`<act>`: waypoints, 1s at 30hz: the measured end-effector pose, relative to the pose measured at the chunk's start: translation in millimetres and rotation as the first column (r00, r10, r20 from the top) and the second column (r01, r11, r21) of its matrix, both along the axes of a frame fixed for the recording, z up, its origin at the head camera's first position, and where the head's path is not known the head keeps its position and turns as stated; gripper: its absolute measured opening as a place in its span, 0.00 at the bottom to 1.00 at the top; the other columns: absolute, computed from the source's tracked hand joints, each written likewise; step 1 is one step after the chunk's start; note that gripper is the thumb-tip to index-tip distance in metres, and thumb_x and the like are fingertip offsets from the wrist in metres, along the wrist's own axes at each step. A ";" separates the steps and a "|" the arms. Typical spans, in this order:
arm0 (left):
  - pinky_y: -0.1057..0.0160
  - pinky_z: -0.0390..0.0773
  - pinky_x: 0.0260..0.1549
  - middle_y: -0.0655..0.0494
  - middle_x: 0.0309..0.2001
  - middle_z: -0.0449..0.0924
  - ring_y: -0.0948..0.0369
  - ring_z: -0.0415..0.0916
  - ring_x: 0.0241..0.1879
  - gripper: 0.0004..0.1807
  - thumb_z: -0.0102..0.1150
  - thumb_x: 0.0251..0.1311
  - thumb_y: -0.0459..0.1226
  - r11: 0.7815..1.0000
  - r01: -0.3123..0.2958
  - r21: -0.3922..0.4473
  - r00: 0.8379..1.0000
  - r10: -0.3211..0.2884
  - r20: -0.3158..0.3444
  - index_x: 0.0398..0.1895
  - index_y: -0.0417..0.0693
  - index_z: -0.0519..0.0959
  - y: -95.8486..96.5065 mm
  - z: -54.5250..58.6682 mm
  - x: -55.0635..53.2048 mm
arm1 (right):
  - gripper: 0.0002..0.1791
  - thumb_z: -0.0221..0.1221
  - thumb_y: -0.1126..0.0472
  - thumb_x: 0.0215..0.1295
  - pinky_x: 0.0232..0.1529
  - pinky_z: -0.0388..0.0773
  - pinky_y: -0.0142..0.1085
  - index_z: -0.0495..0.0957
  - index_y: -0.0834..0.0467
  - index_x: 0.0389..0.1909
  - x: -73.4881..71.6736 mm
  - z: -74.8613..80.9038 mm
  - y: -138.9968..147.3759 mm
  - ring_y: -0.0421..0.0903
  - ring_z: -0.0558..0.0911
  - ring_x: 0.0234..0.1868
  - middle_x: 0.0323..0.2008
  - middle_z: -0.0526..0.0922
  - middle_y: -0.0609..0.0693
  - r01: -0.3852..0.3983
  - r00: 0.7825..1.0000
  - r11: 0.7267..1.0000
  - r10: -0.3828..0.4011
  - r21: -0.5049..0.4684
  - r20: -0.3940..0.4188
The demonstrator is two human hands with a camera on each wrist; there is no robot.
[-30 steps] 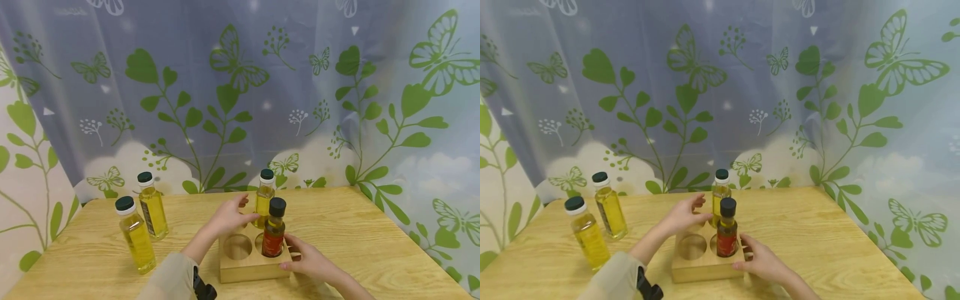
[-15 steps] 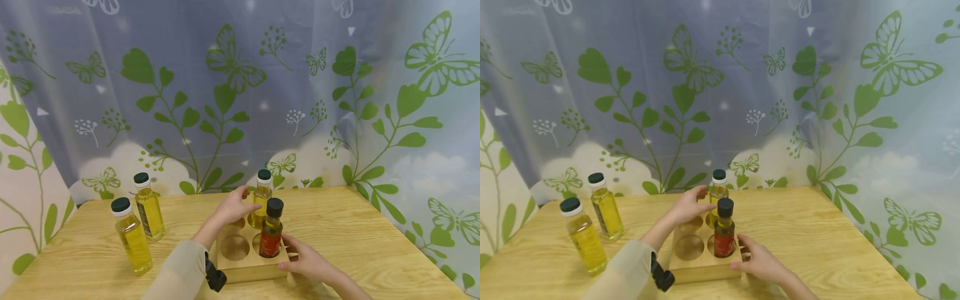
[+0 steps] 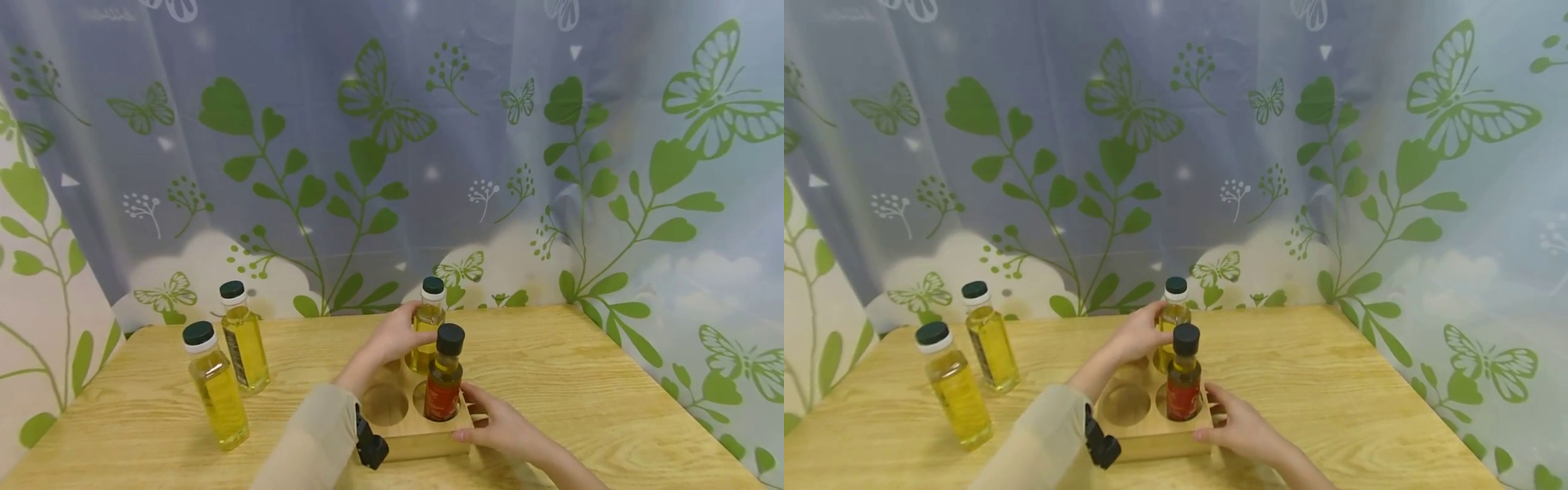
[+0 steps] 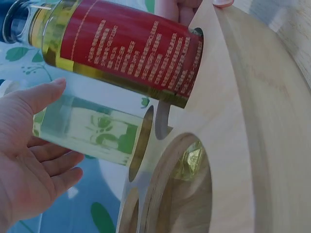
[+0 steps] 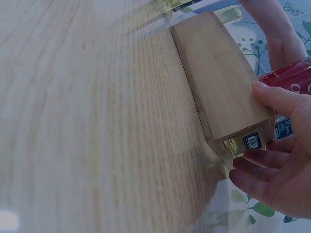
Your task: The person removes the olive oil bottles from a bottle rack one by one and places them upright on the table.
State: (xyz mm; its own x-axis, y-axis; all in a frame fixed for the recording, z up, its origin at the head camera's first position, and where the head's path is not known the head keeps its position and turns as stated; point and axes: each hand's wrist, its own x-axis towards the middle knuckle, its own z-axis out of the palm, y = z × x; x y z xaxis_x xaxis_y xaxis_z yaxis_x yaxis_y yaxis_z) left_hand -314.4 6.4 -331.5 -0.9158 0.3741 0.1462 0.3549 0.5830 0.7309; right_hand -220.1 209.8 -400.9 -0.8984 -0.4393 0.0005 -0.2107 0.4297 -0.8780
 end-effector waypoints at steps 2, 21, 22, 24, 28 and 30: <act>0.51 0.71 0.51 0.46 0.56 0.72 0.49 0.70 0.54 0.36 0.64 0.53 0.46 1.000 -0.005 -0.001 1.000 0.005 -0.014 0.64 0.43 0.64 2.2 0.3 -0.2 | 0.46 0.64 0.55 0.58 0.49 0.73 0.52 0.50 0.75 0.66 -0.1 0.2 0.1 0.66 0.68 0.55 0.62 0.57 0.75 0.000 1.000 1.000 0.000 0.000 -0.001; 0.53 0.74 0.45 0.44 0.54 0.74 0.51 0.73 0.49 0.35 0.66 0.52 0.46 0.997 -0.074 0.035 0.996 0.076 -0.046 0.61 0.40 0.68 2.6 4.1 6.6 | 0.46 0.64 0.56 0.58 0.49 0.74 0.50 0.50 0.76 0.66 0.0 -0.6 -0.2 0.66 0.69 0.55 0.62 0.57 0.75 -0.009 1.000 1.000 0.009 -0.010 -0.010; 0.53 0.74 0.46 0.44 0.54 0.74 0.51 0.73 0.50 0.35 0.66 0.52 0.47 0.996 -0.076 0.043 0.996 0.078 -0.052 0.61 0.40 0.68 2.2 5.5 6.8 | 0.46 0.64 0.56 0.58 0.49 0.74 0.50 0.50 0.76 0.66 0.0 -0.6 -0.4 0.66 0.69 0.55 0.62 0.57 0.75 -0.011 1.000 1.000 0.010 -0.010 -0.010; 0.53 0.74 0.47 0.44 0.55 0.73 0.50 0.72 0.52 0.35 0.66 0.52 0.47 0.996 -0.071 0.063 0.995 0.075 -0.069 0.61 0.40 0.68 1.2 9.4 7.3 | 0.46 0.64 0.56 0.58 0.49 0.74 0.50 0.49 0.76 0.66 -0.1 -0.5 -0.7 0.66 0.69 0.55 0.62 0.57 0.75 -0.012 1.000 1.000 0.012 -0.011 -0.006; 0.53 0.73 0.49 0.45 0.58 0.71 0.50 0.70 0.54 0.37 0.67 0.51 0.48 0.995 -0.064 0.079 0.994 0.071 -0.087 0.63 0.41 0.67 -1.4 19.8 9.5 | 0.46 0.63 0.55 0.58 0.49 0.74 0.50 0.49 0.76 0.66 0.5 0.5 -1.2 0.66 0.69 0.55 0.62 0.58 0.75 -0.005 1.000 1.000 0.005 -0.006 0.000; 0.52 0.72 0.50 0.45 0.59 0.70 0.50 0.69 0.56 0.38 0.67 0.51 0.48 0.995 -0.063 0.081 0.993 0.071 -0.093 0.64 0.41 0.66 -2.7 25.3 10.5 | 0.46 0.63 0.55 0.58 0.49 0.74 0.51 0.49 0.76 0.66 0.9 0.8 -1.2 0.66 0.69 0.56 0.61 0.59 0.75 0.001 1.000 1.000 -0.001 -0.003 0.003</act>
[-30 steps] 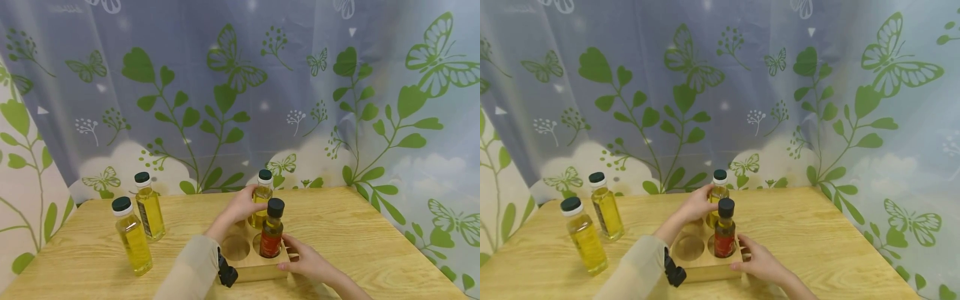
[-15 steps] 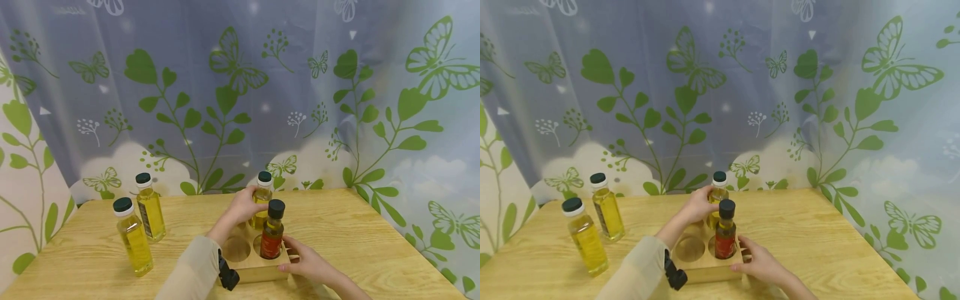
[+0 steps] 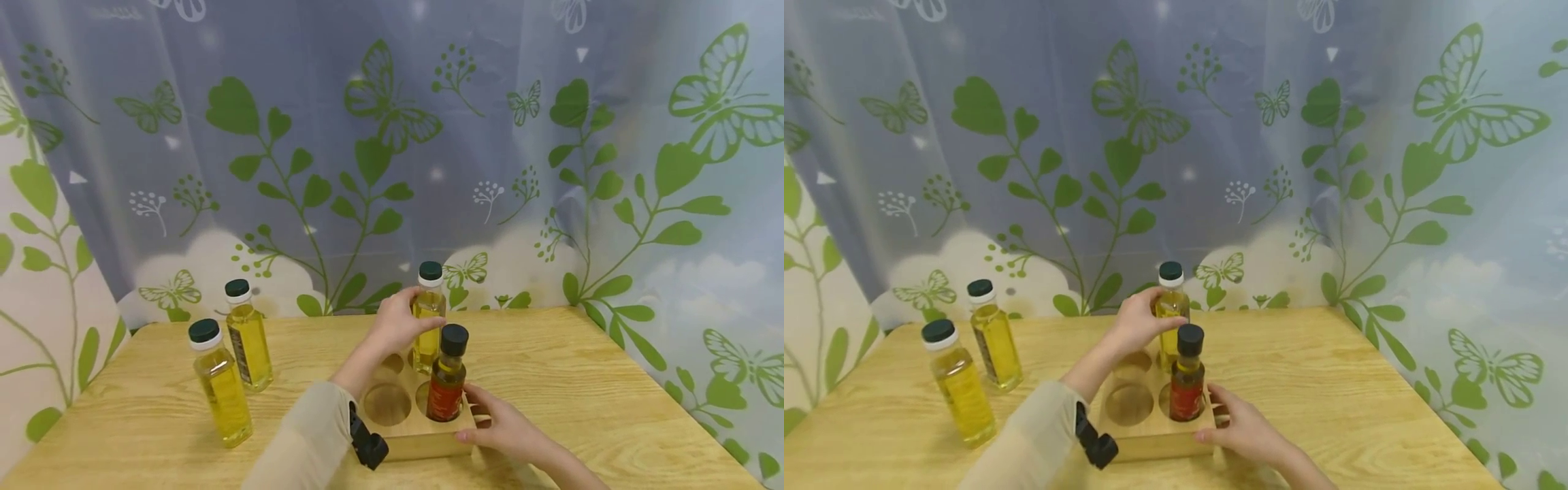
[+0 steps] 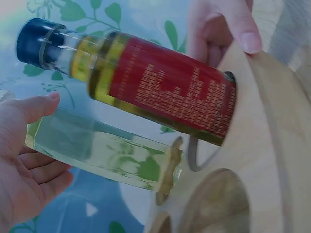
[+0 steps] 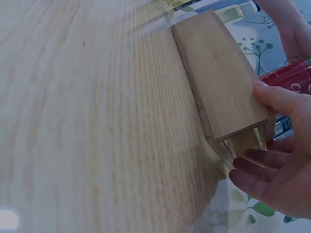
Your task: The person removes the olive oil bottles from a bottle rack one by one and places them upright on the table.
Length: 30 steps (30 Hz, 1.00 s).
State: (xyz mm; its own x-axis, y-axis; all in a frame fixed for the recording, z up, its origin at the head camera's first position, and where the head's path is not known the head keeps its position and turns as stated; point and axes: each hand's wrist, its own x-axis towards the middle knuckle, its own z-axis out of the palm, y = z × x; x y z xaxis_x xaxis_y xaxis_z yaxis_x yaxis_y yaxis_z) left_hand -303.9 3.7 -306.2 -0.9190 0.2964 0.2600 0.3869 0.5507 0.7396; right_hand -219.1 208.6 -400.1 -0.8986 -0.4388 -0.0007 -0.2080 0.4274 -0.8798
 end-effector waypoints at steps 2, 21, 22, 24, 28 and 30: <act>0.52 0.72 0.51 0.45 0.60 0.70 0.50 0.69 0.56 0.39 0.67 0.51 0.49 1.000 -0.002 0.006 1.000 0.002 -0.008 0.64 0.41 0.66 -1.4 5.8 1.3 | 0.46 0.63 0.55 0.58 0.49 0.74 0.51 0.49 0.76 0.66 0.2 -0.1 0.6 0.66 0.68 0.56 0.61 0.59 0.75 0.002 1.000 1.000 -0.002 0.002 -0.002; 0.57 0.77 0.35 0.53 0.44 0.79 0.57 0.77 0.39 0.30 0.66 0.52 0.48 0.994 -0.080 0.078 0.991 0.088 -0.100 0.57 0.48 0.72 -55.1 24.6 5.5 | 0.46 0.64 0.55 0.58 0.55 0.66 0.57 0.49 0.77 0.65 1.4 0.5 1.3 0.71 0.63 0.59 0.63 0.54 0.76 0.002 1.000 1.000 -0.001 0.030 -0.018; 0.56 0.78 0.35 0.53 0.43 0.79 0.57 0.77 0.39 0.29 0.66 0.52 0.48 0.993 -0.088 0.081 0.990 0.096 -0.103 0.57 0.48 0.72 -60.1 24.8 5.7 | 0.46 0.64 0.55 0.58 0.55 0.66 0.58 0.50 0.77 0.65 1.4 0.6 1.1 0.71 0.63 0.59 0.63 0.55 0.76 0.004 1.000 0.999 -0.003 0.036 -0.027; 0.55 0.78 0.35 0.53 0.43 0.79 0.56 0.77 0.39 0.29 0.66 0.52 0.48 0.991 -0.104 0.086 0.988 0.113 -0.102 0.56 0.49 0.72 -70.5 25.4 6.8 | 0.46 0.64 0.55 0.57 0.56 0.64 0.58 0.50 0.76 0.65 1.4 0.9 0.5 0.71 0.63 0.59 0.63 0.56 0.76 0.007 0.999 0.999 -0.005 0.048 -0.048; 0.56 0.77 0.36 0.51 0.44 0.78 0.56 0.76 0.40 0.30 0.64 0.53 0.48 0.988 -0.139 0.070 0.985 0.145 -0.091 0.59 0.48 0.70 -91.5 23.7 8.3 | 0.46 0.65 0.54 0.56 0.56 0.63 0.59 0.52 0.75 0.65 0.8 1.6 -0.5 0.70 0.62 0.60 0.63 0.57 0.75 0.010 0.997 0.998 -0.005 0.068 -0.077; 0.58 0.75 0.33 0.51 0.43 0.78 0.56 0.75 0.37 0.31 0.64 0.54 0.49 0.986 -0.162 0.052 0.983 0.165 -0.082 0.60 0.47 0.69 -101.5 21.5 9.2 | 0.46 0.65 0.54 0.56 0.56 0.63 0.59 0.52 0.74 0.65 0.8 2.0 -0.8 0.70 0.63 0.60 0.63 0.57 0.75 0.015 0.997 0.997 -0.009 0.077 -0.081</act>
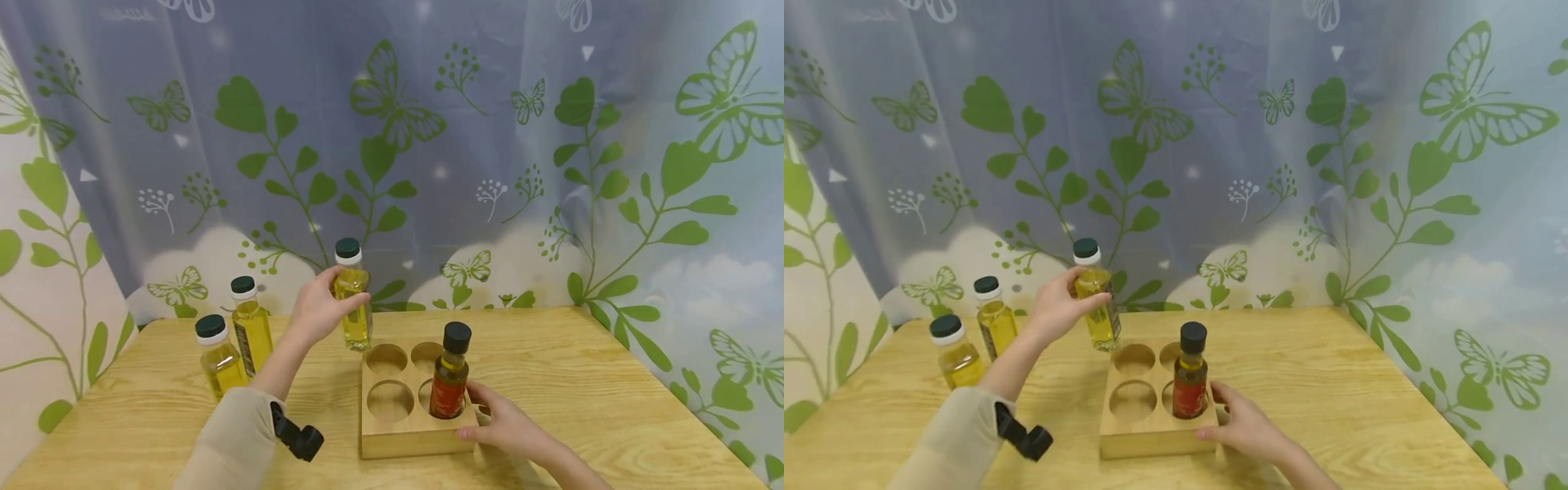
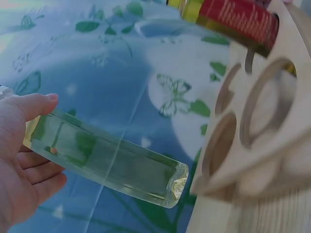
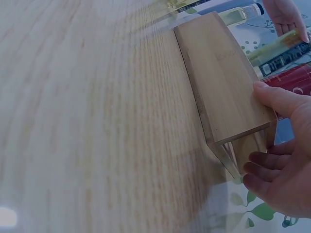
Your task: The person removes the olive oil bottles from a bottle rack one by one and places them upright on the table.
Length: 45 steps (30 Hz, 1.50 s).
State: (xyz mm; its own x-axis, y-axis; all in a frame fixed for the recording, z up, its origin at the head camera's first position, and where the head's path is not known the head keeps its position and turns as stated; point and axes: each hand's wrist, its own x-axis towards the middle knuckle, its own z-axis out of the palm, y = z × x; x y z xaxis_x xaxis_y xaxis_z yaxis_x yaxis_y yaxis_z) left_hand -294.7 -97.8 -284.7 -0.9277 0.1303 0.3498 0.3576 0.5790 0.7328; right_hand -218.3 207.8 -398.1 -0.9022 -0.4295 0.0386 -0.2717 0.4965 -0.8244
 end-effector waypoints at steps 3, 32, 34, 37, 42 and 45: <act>0.60 0.70 0.28 0.48 0.41 0.75 0.56 0.71 0.33 0.35 0.63 0.55 0.50 0.998 -0.049 -0.039 0.999 0.049 0.015 0.63 0.45 0.66 -13.8 -4.1 1.1 | 0.46 0.66 0.54 0.55 0.55 0.64 0.59 0.53 0.74 0.66 -1.0 0.1 -0.4 0.70 0.64 0.58 0.62 0.58 0.74 0.008 1.000 1.000 -0.008 0.009 0.002; 0.47 0.73 0.44 0.33 0.60 0.65 0.43 0.74 0.42 0.43 0.59 0.56 0.53 0.965 -0.212 -0.152 0.959 0.235 0.159 0.67 0.35 0.59 -56.5 -50.1 -6.2 | 0.47 0.67 0.54 0.53 0.52 0.70 0.56 0.54 0.74 0.65 -6.1 -0.8 0.9 0.68 0.68 0.56 0.60 0.62 0.73 0.011 1.000 1.000 -0.011 -0.005 0.008; 0.45 0.72 0.47 0.34 0.61 0.64 0.41 0.71 0.49 0.43 0.59 0.55 0.54 0.966 -0.209 -0.149 0.959 0.233 0.162 0.66 0.35 0.59 -55.1 -52.0 -6.0 | 0.47 0.67 0.54 0.53 0.52 0.70 0.55 0.53 0.74 0.65 -5.8 -1.6 0.8 0.68 0.68 0.56 0.60 0.62 0.73 0.012 1.000 1.000 -0.011 -0.011 0.019; 0.44 0.69 0.51 0.34 0.62 0.63 0.40 0.66 0.56 0.43 0.60 0.55 0.53 0.968 -0.207 -0.142 0.958 0.230 0.172 0.66 0.35 0.59 -53.3 -53.9 -5.7 | 0.47 0.67 0.54 0.54 0.52 0.70 0.55 0.53 0.74 0.65 -5.3 -2.6 0.7 0.68 0.68 0.56 0.61 0.61 0.73 0.012 1.000 1.000 -0.011 -0.017 0.029; 0.43 0.65 0.55 0.35 0.64 0.60 0.39 0.59 0.61 0.43 0.60 0.56 0.52 0.973 -0.198 -0.122 0.957 0.218 0.190 0.67 0.35 0.58 -53.1 -54.4 -8.1 | 0.47 0.66 0.55 0.54 0.52 0.70 0.56 0.52 0.73 0.65 -4.9 -2.5 1.0 0.68 0.68 0.56 0.61 0.60 0.74 0.002 1.000 1.000 -0.002 -0.020 0.014; 0.42 0.64 0.56 0.35 0.65 0.59 0.39 0.57 0.62 0.44 0.60 0.56 0.52 0.976 -0.181 -0.122 0.961 0.202 0.190 0.68 0.35 0.57 -53.2 -54.3 -9.9 | 0.46 0.66 0.55 0.55 0.52 0.70 0.56 0.53 0.73 0.65 -4.7 -1.5 1.8 0.68 0.67 0.57 0.62 0.59 0.74 0.004 1.000 1.000 -0.004 -0.024 0.011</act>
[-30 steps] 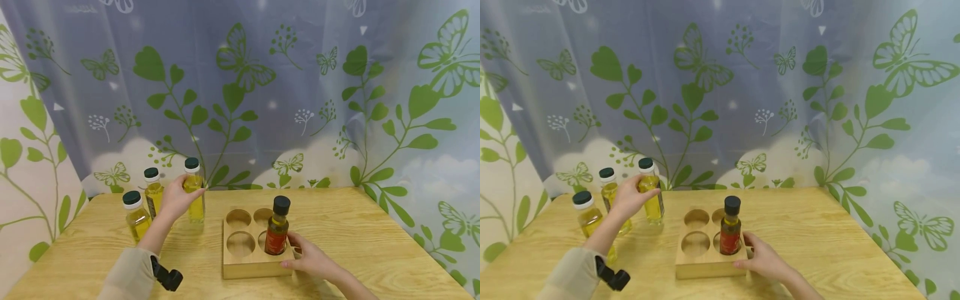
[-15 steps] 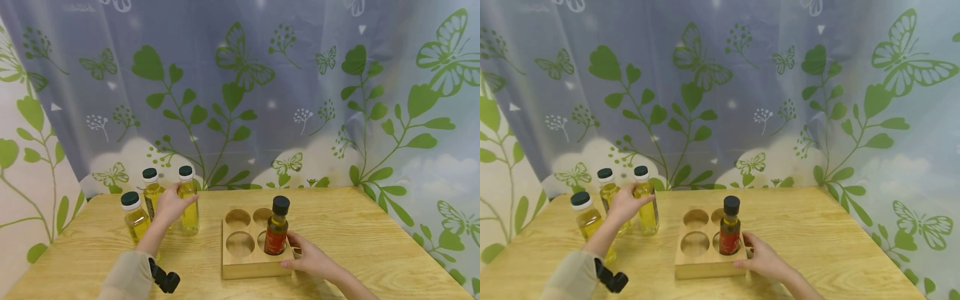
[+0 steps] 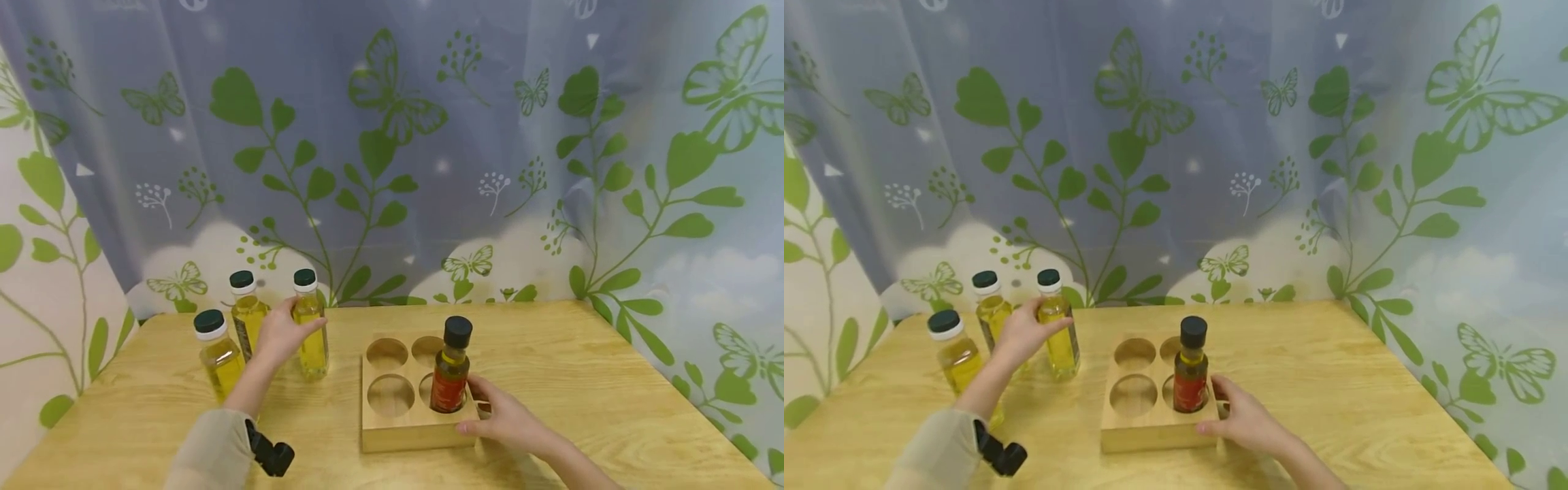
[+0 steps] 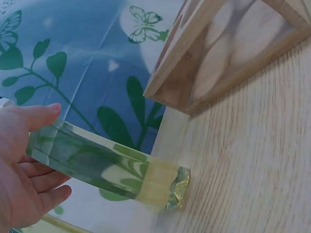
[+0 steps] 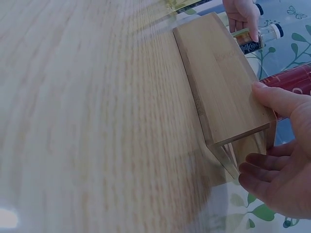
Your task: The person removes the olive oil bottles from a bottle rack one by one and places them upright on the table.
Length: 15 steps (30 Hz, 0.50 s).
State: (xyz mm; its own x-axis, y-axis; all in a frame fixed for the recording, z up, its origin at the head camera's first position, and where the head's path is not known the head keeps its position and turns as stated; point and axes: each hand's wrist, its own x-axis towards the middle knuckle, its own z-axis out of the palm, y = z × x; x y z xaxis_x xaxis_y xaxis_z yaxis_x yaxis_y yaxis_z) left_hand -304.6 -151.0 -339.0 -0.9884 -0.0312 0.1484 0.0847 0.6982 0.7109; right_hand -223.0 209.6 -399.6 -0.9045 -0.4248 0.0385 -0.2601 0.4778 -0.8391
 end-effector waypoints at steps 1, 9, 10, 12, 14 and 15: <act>0.42 0.64 0.56 0.35 0.65 0.58 0.39 0.57 0.62 0.44 0.60 0.56 0.53 1.000 0.006 -0.001 1.000 -0.006 0.000 0.68 0.35 0.56 0.1 0.4 -0.1 | 0.46 0.66 0.55 0.55 0.52 0.70 0.56 0.53 0.73 0.65 0.0 0.5 0.1 0.68 0.67 0.57 0.62 0.59 0.74 0.000 1.000 1.000 0.000 -0.004 0.003; 0.42 0.63 0.56 0.33 0.65 0.58 0.38 0.57 0.62 0.44 0.59 0.58 0.52 1.000 -0.002 -0.020 1.000 0.002 -0.018 0.68 0.33 0.55 3.2 0.1 9.6 | 0.46 0.65 0.55 0.56 0.52 0.70 0.56 0.51 0.74 0.66 0.6 0.6 0.4 0.69 0.67 0.56 0.62 0.58 0.75 -0.012 1.000 1.000 0.013 -0.010 0.026; 0.42 0.63 0.56 0.33 0.64 0.59 0.38 0.58 0.61 0.43 0.58 0.58 0.51 1.000 -0.010 -0.011 1.000 0.010 -0.029 0.67 0.33 0.56 3.7 0.9 11.1 | 0.46 0.65 0.55 0.56 0.52 0.70 0.56 0.51 0.74 0.66 0.6 0.6 0.3 0.69 0.67 0.56 0.62 0.58 0.75 -0.012 1.000 1.000 0.012 -0.012 0.023; 0.43 0.64 0.56 0.33 0.62 0.62 0.39 0.60 0.60 0.39 0.58 0.59 0.48 1.000 -0.025 0.012 0.998 0.026 -0.060 0.66 0.32 0.58 4.8 3.8 14.3 | 0.47 0.66 0.55 0.55 0.52 0.70 0.56 0.51 0.74 0.66 0.5 0.8 -0.1 0.69 0.67 0.56 0.62 0.58 0.75 -0.011 1.000 1.000 0.011 -0.014 0.015; 0.44 0.65 0.55 0.33 0.60 0.65 0.40 0.63 0.59 0.35 0.57 0.60 0.46 0.998 -0.041 0.039 0.995 0.045 -0.094 0.64 0.32 0.61 5.6 7.8 17.2 | 0.47 0.66 0.55 0.55 0.52 0.69 0.56 0.52 0.74 0.65 0.3 1.3 -0.5 0.69 0.68 0.56 0.62 0.58 0.75 -0.007 1.000 1.000 0.007 -0.015 0.009; 0.44 0.66 0.55 0.34 0.59 0.66 0.41 0.64 0.58 0.34 0.57 0.60 0.45 0.997 -0.050 0.050 0.993 0.056 -0.109 0.63 0.32 0.63 6.0 10.1 19.0 | 0.47 0.66 0.55 0.54 0.53 0.69 0.56 0.52 0.74 0.65 0.2 1.6 -0.8 0.69 0.68 0.56 0.62 0.58 0.75 -0.006 1.000 1.000 0.006 -0.015 0.006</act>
